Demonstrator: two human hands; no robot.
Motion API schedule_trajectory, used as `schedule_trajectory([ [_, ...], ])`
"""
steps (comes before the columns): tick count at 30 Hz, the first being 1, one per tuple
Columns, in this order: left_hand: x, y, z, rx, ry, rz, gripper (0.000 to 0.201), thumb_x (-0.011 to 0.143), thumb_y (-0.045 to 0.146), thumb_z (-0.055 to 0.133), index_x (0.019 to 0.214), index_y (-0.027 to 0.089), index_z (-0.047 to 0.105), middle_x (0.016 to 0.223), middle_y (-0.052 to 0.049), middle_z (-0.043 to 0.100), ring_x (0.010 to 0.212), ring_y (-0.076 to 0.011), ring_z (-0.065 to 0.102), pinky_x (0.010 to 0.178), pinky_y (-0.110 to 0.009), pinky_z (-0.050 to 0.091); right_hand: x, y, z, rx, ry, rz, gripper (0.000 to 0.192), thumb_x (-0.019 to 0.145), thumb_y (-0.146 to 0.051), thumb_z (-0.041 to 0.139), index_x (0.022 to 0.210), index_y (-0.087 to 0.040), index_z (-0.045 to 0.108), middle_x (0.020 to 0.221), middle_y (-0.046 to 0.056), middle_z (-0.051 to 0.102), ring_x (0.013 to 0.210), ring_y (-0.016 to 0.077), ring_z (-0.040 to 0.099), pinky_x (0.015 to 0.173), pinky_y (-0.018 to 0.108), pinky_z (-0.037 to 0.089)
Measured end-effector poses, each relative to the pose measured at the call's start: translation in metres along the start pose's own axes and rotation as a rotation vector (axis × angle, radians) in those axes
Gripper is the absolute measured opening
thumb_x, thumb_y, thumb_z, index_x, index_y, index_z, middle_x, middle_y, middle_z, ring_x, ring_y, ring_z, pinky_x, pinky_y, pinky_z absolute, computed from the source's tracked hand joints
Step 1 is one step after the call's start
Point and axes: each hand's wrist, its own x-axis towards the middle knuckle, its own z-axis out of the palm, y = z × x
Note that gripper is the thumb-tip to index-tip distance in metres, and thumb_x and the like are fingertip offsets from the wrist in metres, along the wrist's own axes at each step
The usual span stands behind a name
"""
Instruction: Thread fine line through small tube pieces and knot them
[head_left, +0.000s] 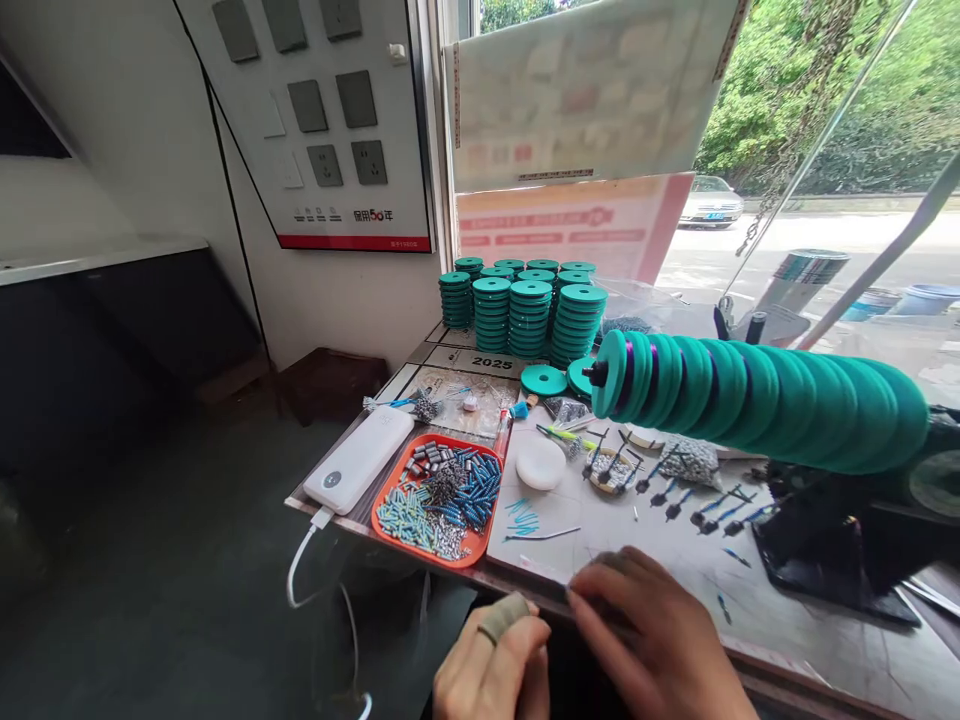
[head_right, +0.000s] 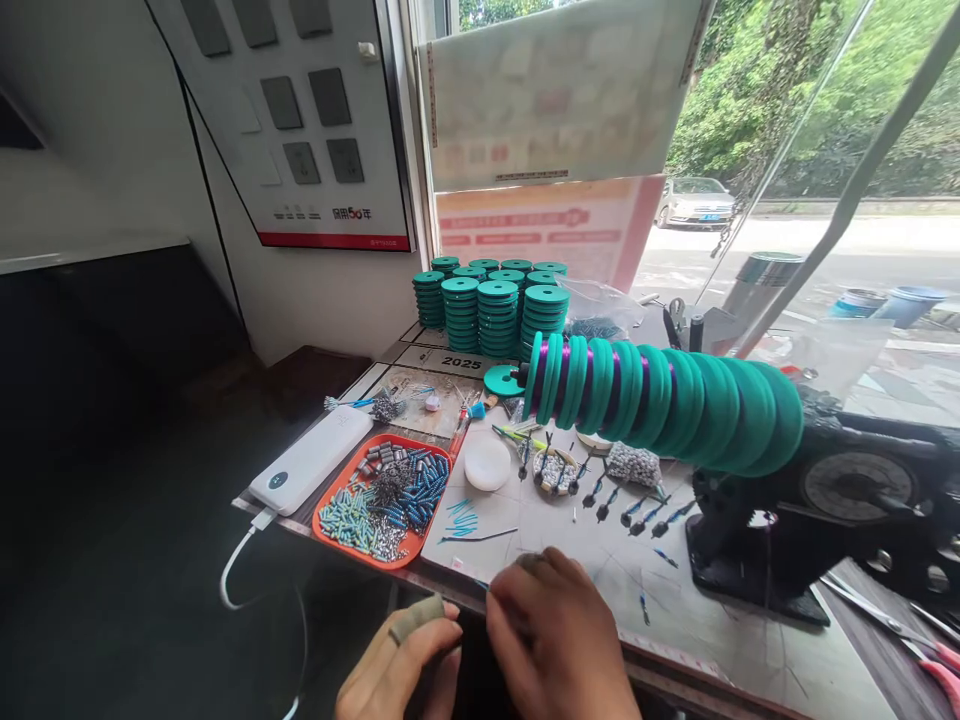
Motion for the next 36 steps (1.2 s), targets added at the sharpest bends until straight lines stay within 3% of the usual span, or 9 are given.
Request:
schedule_trajectory([
  [5,-0.009,-0.014,0.003,0.140,-0.084,0.041,0.021,0.092,0.018,0.039,0.100,0.021,0.057,0.058,0.001,0.066,0.045,-0.0129,0.061,0.045,-0.022,0.045,0.022,0.004,-0.004,0.001,-0.181,0.177,0.021,0.074,-0.016,0.049,0.057,-0.022,0.059,0.050,-0.003,0.057,0.048,0.0138,0.056,0.045,0.022,0.036],
  [8,-0.003,-0.014,0.003,0.277,-0.154,0.130,0.031,0.096,0.024,0.028,0.110,0.015,0.054,0.048,0.004,0.059,0.037,-0.0119,0.055,0.039,-0.024,0.039,0.024,0.004,-0.001,-0.032,-0.229,0.244,0.019,0.072,-0.018,0.049,0.056,-0.022,0.059,0.052,-0.002,0.057,0.049,0.0149,0.055,0.046,0.023,0.034],
  [11,0.011,-0.009,-0.001,0.412,-0.202,0.197,0.042,0.097,0.023,0.017,0.106,0.010,0.056,0.040,0.006,0.052,0.032,-0.0108,0.052,0.036,-0.025,0.035,0.022,0.005,0.001,-0.040,-0.237,0.260,0.018,0.072,-0.019,0.048,0.057,-0.022,0.059,0.053,-0.002,0.056,0.048,0.0148,0.054,0.047,0.024,0.033],
  [15,0.023,-0.005,-0.006,0.506,-0.240,0.258,0.039,0.095,0.017,0.021,0.100,0.010,0.060,0.039,0.006,0.051,0.030,-0.0098,0.051,0.034,-0.025,0.033,0.021,0.007,0.002,-0.053,-0.222,0.240,0.018,0.071,-0.020,0.049,0.057,-0.022,0.059,0.052,-0.002,0.057,0.047,0.0155,0.054,0.046,0.024,0.033],
  [21,0.003,-0.009,0.005,0.582,-0.131,0.182,0.038,0.088,0.008,0.028,0.103,0.017,0.062,0.039,0.006,0.047,0.031,-0.0123,0.046,0.038,-0.030,0.029,0.023,0.006,0.001,-0.086,-0.204,0.190,0.017,0.071,-0.019,0.051,0.056,-0.022,0.058,0.049,-0.002,0.056,0.047,0.0155,0.053,0.044,0.023,0.033],
  [25,-0.007,-0.013,0.011,0.585,-0.121,0.145,0.039,0.088,0.011,0.028,0.107,0.019,0.061,0.041,0.005,0.046,0.032,-0.0126,0.046,0.041,-0.031,0.028,0.025,0.007,-0.001,-0.077,-0.192,0.146,0.016,0.071,-0.018,0.052,0.057,-0.022,0.058,0.049,-0.003,0.056,0.046,0.0152,0.053,0.043,0.022,0.034],
  [31,-0.008,-0.012,0.012,0.569,-0.119,0.135,0.037,0.092,0.018,0.027,0.106,0.018,0.061,0.041,0.005,0.046,0.032,-0.0120,0.045,0.041,-0.030,0.028,0.026,0.005,-0.002,-0.092,-0.200,0.132,0.016,0.071,-0.016,0.053,0.057,-0.021,0.057,0.050,-0.003,0.057,0.047,0.0154,0.054,0.042,0.022,0.035],
  [36,-0.005,-0.008,0.010,0.640,-0.122,0.168,0.037,0.084,0.006,0.033,0.103,0.015,0.064,0.038,0.006,0.044,0.029,-0.0122,0.043,0.038,-0.031,0.027,0.026,0.004,-0.002,-0.131,-0.150,0.082,0.016,0.071,-0.015,0.053,0.056,-0.021,0.056,0.049,-0.004,0.055,0.044,0.0144,0.053,0.040,0.022,0.033],
])
